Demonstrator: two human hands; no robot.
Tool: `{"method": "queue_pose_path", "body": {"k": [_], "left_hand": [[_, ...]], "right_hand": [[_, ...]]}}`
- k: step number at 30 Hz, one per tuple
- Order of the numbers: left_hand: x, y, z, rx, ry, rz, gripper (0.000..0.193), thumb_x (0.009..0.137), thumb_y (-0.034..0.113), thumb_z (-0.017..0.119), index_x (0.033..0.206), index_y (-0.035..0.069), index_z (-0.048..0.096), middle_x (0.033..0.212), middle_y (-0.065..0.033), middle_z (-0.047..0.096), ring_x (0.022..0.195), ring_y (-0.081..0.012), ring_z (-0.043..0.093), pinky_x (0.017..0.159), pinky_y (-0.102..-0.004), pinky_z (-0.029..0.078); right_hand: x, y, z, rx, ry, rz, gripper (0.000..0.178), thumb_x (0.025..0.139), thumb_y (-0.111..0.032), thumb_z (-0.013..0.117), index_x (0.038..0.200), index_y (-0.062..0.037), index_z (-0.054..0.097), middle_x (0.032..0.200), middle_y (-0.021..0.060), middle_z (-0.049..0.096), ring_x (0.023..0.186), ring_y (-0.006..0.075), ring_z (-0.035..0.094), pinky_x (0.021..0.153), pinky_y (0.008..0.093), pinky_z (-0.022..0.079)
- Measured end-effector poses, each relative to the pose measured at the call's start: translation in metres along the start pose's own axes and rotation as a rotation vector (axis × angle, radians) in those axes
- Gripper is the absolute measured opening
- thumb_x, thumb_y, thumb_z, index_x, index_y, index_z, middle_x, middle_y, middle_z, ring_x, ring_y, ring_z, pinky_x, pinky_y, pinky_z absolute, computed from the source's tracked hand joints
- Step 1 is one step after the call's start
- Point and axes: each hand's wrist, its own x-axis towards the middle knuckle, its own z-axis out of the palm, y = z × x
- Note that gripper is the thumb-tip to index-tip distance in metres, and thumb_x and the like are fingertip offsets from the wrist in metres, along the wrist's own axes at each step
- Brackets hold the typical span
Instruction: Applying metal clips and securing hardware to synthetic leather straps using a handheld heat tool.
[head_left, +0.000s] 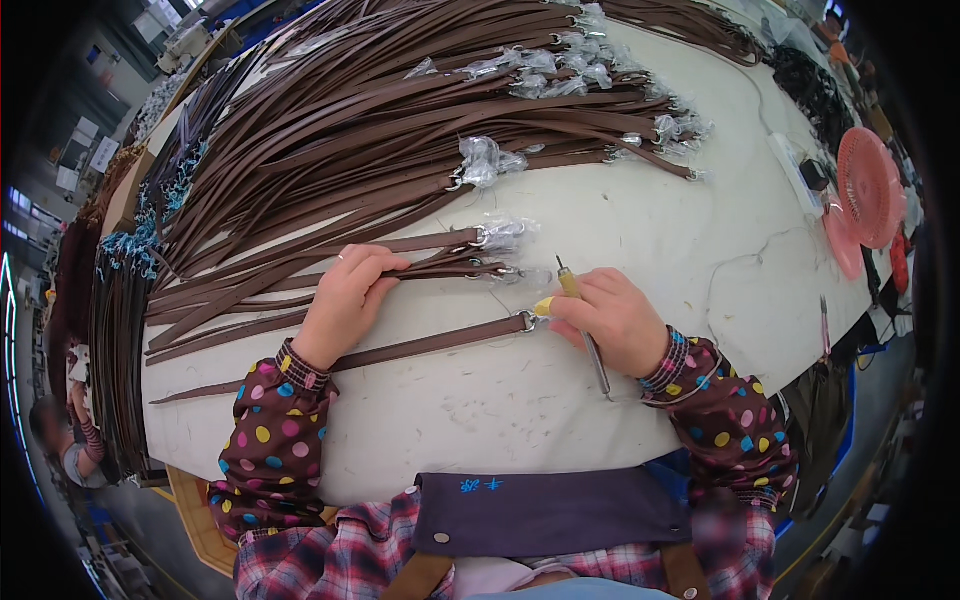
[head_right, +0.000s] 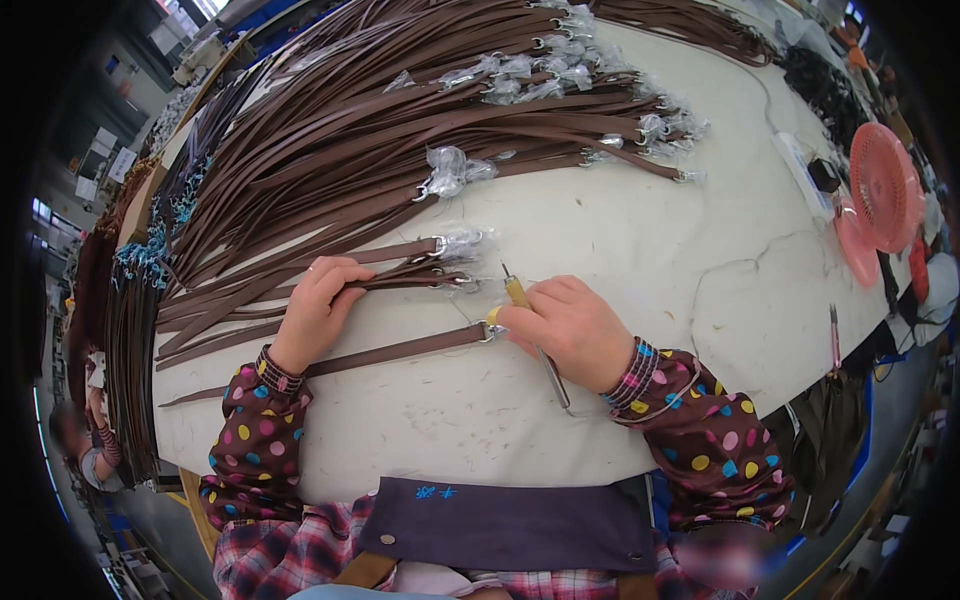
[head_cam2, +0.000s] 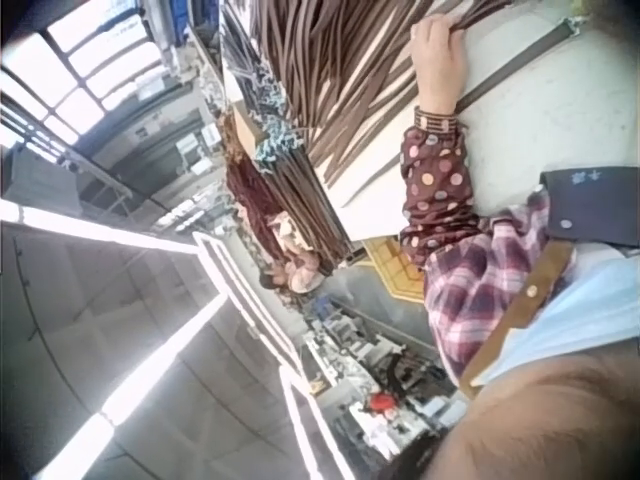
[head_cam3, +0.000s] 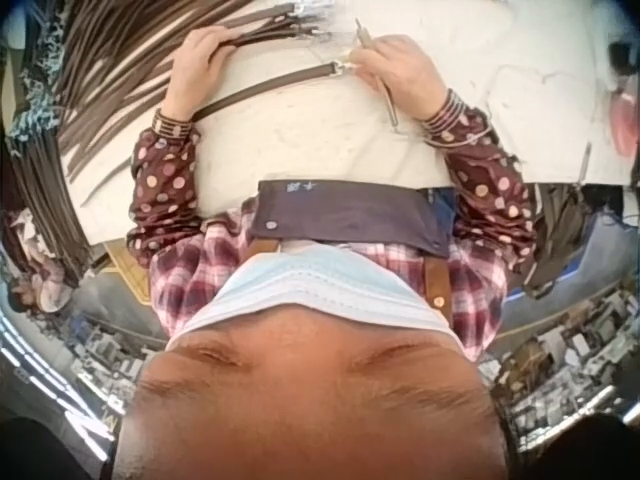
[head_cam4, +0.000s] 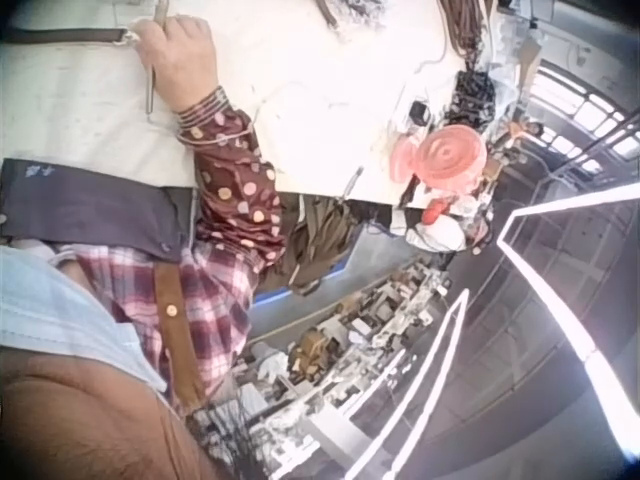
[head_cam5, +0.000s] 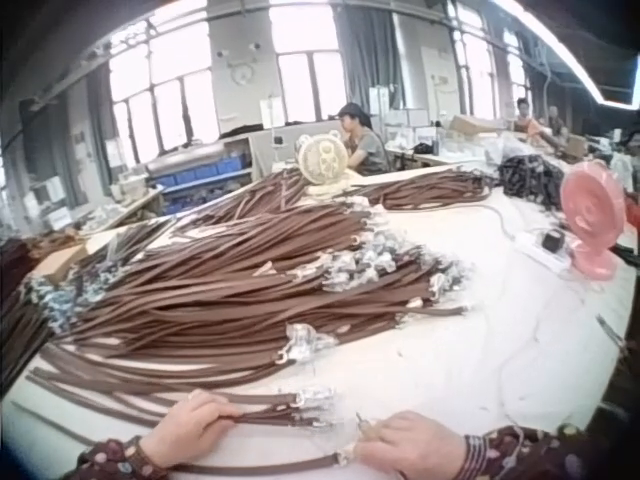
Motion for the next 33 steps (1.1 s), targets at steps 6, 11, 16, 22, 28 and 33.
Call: {"method": "queue_pose_path", "body": {"k": [6,11,16,22,28,33], "left_hand": [[0.011,0.026,0.013,0.279,-0.066,0.107,0.045,0.083,0.021,0.065,0.125,0.012,0.052,0.12,-0.009,0.053,0.115,-0.0273,0.049,0.099,-0.042,0.036],[0.033,0.0,0.028,0.459,-0.148,-0.062,0.054,0.094,0.045,0.045,0.138,0.014,0.041,0.138,-0.0094,0.045,0.127,-0.0267,0.042,0.107,-0.0532,0.024],[0.032,0.041,0.014,0.28,-0.046,-0.03,0.047,0.087,0.023,0.061,0.13,0.01,0.047,0.125,-0.0106,0.05,0.113,-0.0281,0.049,0.1,-0.0448,0.035],[-0.001,0.075,0.025,-0.154,-0.19,-0.095,0.028,0.077,0.018,0.072,0.1,0.008,0.059,0.091,-0.0082,0.054,0.085,-0.0264,0.057,0.069,-0.0345,0.048],[-0.003,0.083,0.025,-0.132,-0.265,-0.199,0.026,0.077,0.018,0.072,0.095,0.007,0.057,0.089,-0.0071,0.056,0.078,-0.0256,0.059,0.067,-0.0345,0.049],[0.01,0.094,0.032,-0.165,-0.243,-0.242,0.028,0.076,0.019,0.073,0.096,0.006,0.057,0.087,-0.0072,0.057,0.074,-0.0243,0.061,0.065,-0.0342,0.049]], "right_hand": [[-0.002,0.003,0.004,-0.032,0.033,-0.007,0.023,0.075,-0.008,0.065,0.097,-0.0085,0.058,0.078,0.0047,0.055,0.077,0.0231,0.055,0.074,0.0339,0.044],[0.001,0.003,0.006,-0.038,-0.038,-0.01,0.021,0.076,-0.008,0.064,0.096,-0.0083,0.057,0.079,0.0055,0.056,0.077,0.023,0.056,0.073,0.033,0.044],[-0.001,0.003,0.007,0.058,0.018,0.09,0.024,0.078,-0.006,0.066,0.099,-0.009,0.057,0.077,0.0069,0.054,0.077,0.0254,0.056,0.066,0.0344,0.047],[-0.001,0.003,0.01,0.112,0.021,0.083,0.031,0.073,-0.004,0.072,0.1,-0.0066,0.058,0.078,0.0086,0.057,0.075,0.0281,0.056,0.063,0.0347,0.047],[0.0,-0.005,0.002,0.231,-0.072,0.119,0.035,0.075,-0.003,0.071,0.107,-0.0059,0.057,0.085,0.0085,0.062,0.077,0.0273,0.058,0.066,0.0328,0.048],[0.002,-0.003,0.008,0.373,0.097,0.168,0.037,0.087,-0.004,0.061,0.122,-0.0047,0.049,0.097,0.0084,0.066,0.083,0.0215,0.061,0.076,0.0293,0.048]]}}
